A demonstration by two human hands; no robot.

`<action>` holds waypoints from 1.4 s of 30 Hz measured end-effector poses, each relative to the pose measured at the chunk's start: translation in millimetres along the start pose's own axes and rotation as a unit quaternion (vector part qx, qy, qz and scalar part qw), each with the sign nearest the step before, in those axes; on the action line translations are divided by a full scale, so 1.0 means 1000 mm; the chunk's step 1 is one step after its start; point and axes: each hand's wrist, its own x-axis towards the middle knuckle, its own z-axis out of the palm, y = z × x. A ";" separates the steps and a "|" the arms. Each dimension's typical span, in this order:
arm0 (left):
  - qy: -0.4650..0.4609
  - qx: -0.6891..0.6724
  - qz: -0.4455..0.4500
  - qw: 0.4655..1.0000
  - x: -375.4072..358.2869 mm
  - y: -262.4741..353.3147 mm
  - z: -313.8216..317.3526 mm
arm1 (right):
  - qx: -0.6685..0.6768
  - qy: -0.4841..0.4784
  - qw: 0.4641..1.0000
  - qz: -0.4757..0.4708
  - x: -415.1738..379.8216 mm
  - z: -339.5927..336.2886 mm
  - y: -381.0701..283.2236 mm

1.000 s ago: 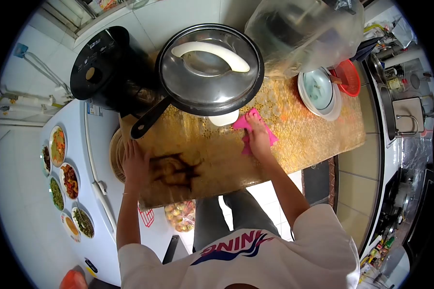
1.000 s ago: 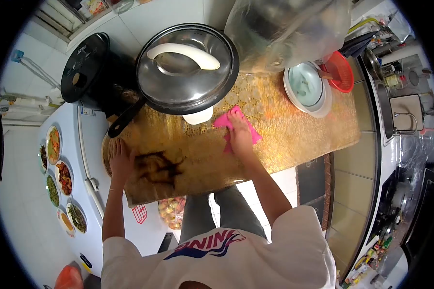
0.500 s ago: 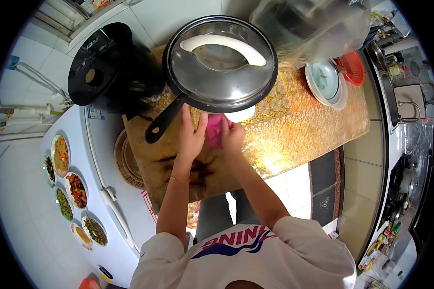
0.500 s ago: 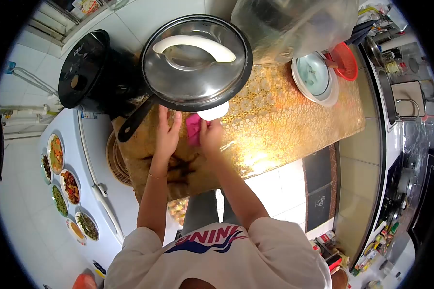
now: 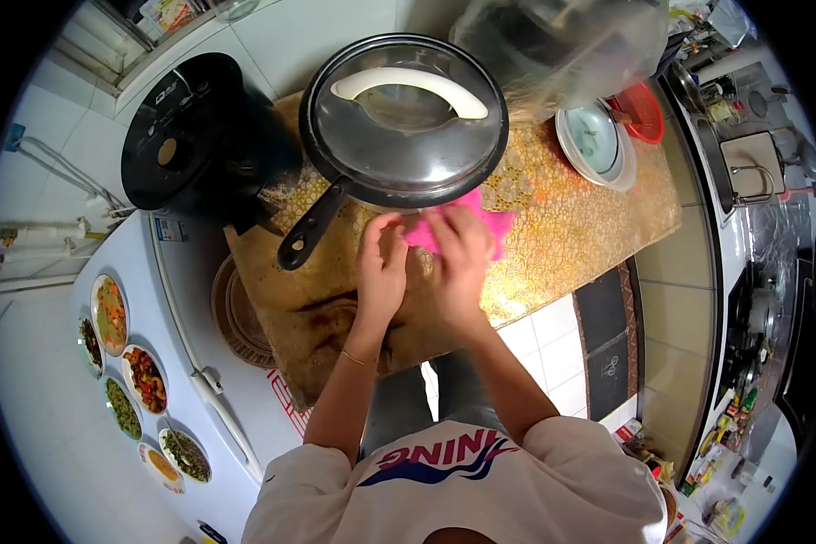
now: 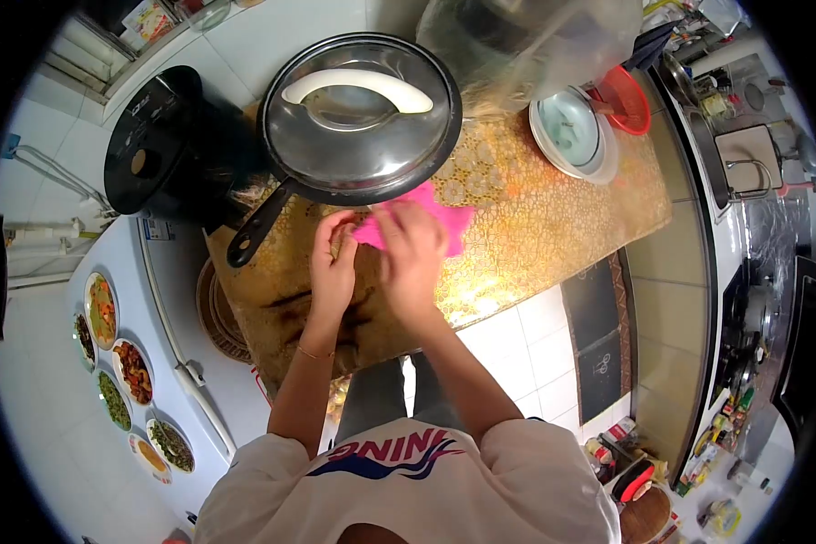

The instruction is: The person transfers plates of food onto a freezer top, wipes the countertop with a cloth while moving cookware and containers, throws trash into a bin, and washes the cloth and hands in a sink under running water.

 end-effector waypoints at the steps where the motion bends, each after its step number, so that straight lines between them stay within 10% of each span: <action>1: -0.014 -0.083 -0.031 0.996 0.001 0.009 0.003 | -0.011 0.003 1.000 -0.004 0.002 0.009 -0.009; 18: -0.024 -0.217 -0.048 0.975 0.009 0.005 0.011 | -0.014 -0.077 0.991 -0.104 0.016 -0.013 0.033; 22: -0.003 -0.162 -0.088 0.983 0.013 0.007 -0.005 | 0.086 0.024 0.993 0.081 0.007 -0.003 0.082; 24: 0.097 -0.153 -0.068 0.981 0.015 0.009 -0.010 | 0.196 0.023 0.962 0.191 0.001 0.000 0.094; 27: 0.031 -0.160 -0.050 0.985 0.032 0.001 -0.027 | 0.620 0.070 0.676 0.391 0.013 0.003 0.099; 30: -0.005 -0.126 -0.045 0.991 0.058 -0.024 -0.035 | 0.647 0.065 0.608 0.455 0.048 0.009 0.103; 42: -0.078 -0.002 0.052 0.996 0.090 -0.035 -0.032 | 0.574 -0.017 0.686 0.448 0.078 0.032 0.094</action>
